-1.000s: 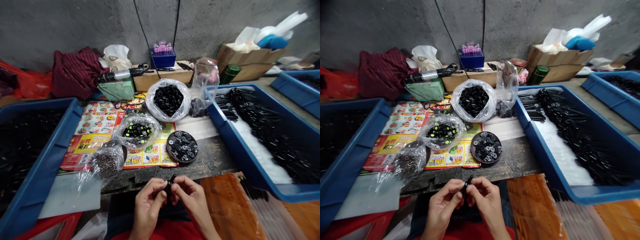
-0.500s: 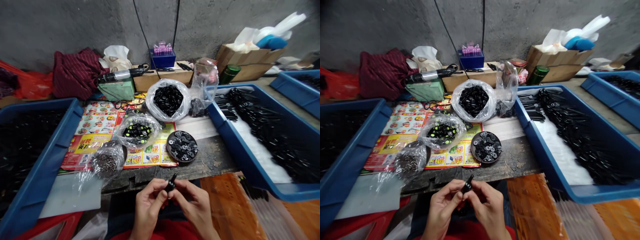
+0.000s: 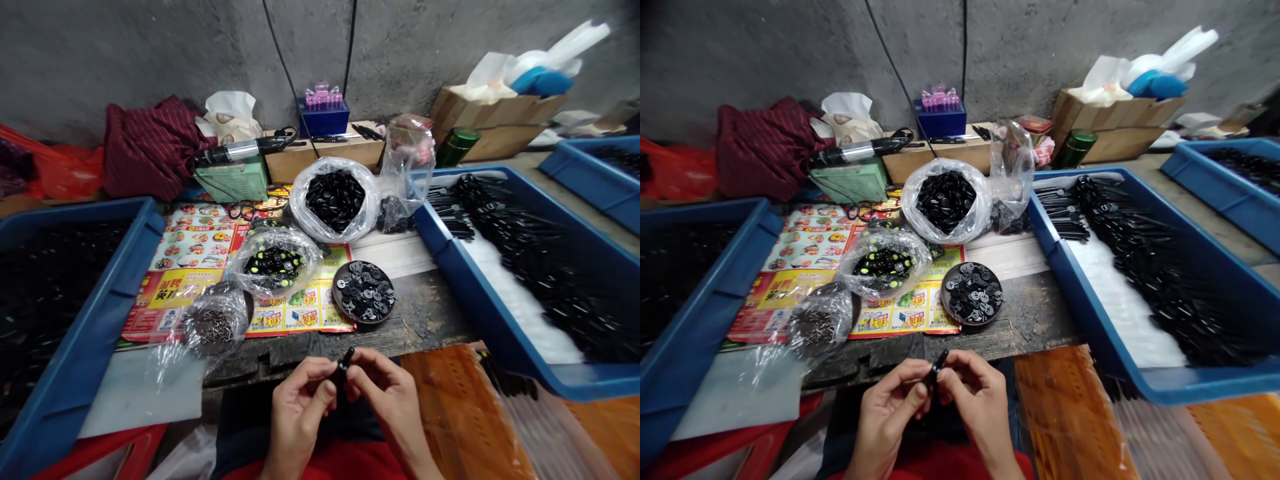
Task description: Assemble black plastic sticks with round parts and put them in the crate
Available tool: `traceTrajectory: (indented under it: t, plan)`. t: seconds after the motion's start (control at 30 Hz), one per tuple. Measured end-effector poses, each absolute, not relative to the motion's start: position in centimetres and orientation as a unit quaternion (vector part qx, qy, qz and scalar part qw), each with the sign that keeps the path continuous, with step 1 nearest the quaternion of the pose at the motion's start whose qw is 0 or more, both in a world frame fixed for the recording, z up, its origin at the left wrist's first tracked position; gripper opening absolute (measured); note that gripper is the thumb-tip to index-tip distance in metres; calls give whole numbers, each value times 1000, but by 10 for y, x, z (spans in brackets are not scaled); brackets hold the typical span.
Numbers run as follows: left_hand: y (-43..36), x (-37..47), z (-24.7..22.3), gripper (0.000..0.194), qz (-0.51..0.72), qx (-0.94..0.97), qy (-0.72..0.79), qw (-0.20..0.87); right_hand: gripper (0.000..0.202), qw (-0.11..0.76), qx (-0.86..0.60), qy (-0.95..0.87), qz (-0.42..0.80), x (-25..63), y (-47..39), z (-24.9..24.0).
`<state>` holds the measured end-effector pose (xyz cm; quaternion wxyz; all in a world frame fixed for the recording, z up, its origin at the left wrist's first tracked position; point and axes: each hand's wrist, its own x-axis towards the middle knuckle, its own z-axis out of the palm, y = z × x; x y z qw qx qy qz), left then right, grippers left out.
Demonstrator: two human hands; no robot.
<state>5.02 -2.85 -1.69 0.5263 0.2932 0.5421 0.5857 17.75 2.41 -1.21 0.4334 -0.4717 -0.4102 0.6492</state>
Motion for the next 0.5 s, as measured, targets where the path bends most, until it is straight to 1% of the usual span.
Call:
traceTrajectory:
  t: [0.17,0.33,0.43,0.5]
  plan:
    - [-28,51,-16,13,582,299,551,517,17,385,-463,-436,669,185,26,-18]
    - [-27,52,-14,15,585,281,553,523,18,377,-450,-478,654,186,22,-21]
    - [-26,51,-13,17,582,276,554,528,25,360,-446,-472,670,183,21,-18]
    - [-26,50,-11,18,582,265,559,528,24,355,-444,-507,648,183,22,-15]
